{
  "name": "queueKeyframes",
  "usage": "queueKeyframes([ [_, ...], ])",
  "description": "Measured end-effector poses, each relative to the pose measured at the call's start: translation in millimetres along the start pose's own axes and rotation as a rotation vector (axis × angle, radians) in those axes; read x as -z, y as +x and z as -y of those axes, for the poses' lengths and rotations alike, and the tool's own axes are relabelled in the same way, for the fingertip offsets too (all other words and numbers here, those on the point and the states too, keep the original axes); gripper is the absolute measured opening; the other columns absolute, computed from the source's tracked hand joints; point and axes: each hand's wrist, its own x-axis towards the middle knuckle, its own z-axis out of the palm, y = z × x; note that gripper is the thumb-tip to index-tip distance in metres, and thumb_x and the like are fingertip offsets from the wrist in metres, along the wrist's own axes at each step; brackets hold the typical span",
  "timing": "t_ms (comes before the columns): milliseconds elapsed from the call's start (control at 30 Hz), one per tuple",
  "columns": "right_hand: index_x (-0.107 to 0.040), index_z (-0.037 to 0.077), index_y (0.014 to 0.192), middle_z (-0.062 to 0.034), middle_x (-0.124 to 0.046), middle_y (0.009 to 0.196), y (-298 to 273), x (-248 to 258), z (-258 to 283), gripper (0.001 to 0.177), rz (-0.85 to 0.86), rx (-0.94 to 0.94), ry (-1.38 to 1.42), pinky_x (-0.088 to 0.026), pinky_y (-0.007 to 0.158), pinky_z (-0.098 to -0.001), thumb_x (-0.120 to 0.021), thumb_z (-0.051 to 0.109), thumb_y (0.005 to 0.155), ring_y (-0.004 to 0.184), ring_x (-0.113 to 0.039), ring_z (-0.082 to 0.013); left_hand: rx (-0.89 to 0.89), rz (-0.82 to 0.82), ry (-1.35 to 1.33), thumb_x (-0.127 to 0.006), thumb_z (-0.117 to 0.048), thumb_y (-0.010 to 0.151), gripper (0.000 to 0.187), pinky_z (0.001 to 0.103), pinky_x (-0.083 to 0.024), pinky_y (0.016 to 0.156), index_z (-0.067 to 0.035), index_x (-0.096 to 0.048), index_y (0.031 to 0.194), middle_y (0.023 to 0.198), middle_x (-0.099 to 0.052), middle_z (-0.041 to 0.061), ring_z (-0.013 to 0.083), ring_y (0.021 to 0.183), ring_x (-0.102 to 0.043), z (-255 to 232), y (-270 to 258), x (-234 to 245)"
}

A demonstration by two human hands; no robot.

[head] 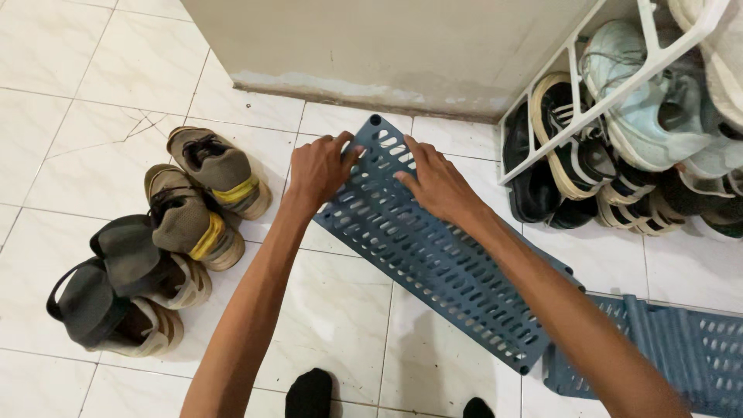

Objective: The person assembles a blue plastic shoe rack by hand on a tiled floor. They connect perforated panels using cylindrical plastic connectors, aligning holes and inserting the connectors to form a rectangular frame.

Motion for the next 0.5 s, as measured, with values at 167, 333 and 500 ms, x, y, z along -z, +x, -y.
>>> queueKeyframes([
  [167, -0.039, 0.004, 0.149, -0.024, -0.057, 0.133, 5.4, -9.1, 19.8, 0.061, -0.076, -0.014, 0.054, -0.049, 0.097, -0.0507, -0.055, 0.04, 0.103, 0.119, -0.059, -0.0421, -0.137, 0.079, -0.14, -0.062, -0.048, 0.098, 0.038, 0.048, -0.05, 0.055, -0.01, -0.07, 0.097, 0.059, -0.066, 0.013, 0.0357, 0.059, -0.068, -9.9, -17.8, 10.1],
  [333, -0.052, 0.005, 0.136, -0.0212, -0.067, 0.113, -1.3, -24.2, 40.8, 0.045, -0.174, -0.054, 0.13, -0.052, 0.086, -0.0488, -0.056, 0.038, 0.105, 0.102, -0.067, -0.0395, -0.196, 0.161, -0.229, -0.062, -0.045, 0.098, 0.04, 0.047, -0.052, 0.058, -0.008, -0.07, 0.086, 0.059, -0.066, 0.013, 0.0354, 0.059, -0.068, -9.5, -27.8, 10.5],
  [500, -0.064, 0.005, 0.122, -0.0189, -0.071, 0.098, -4.5, -25.1, 51.2, 0.033, -0.331, 0.019, 0.171, -0.053, 0.075, -0.0436, -0.062, 0.032, 0.103, 0.086, -0.069, -0.0341, -0.161, 0.184, -0.34, -0.056, -0.033, 0.1, 0.034, 0.048, -0.052, 0.065, -0.008, -0.074, 0.086, 0.061, -0.066, 0.014, 0.0361, 0.064, -0.067, 1.5, -35.0, 11.9],
])
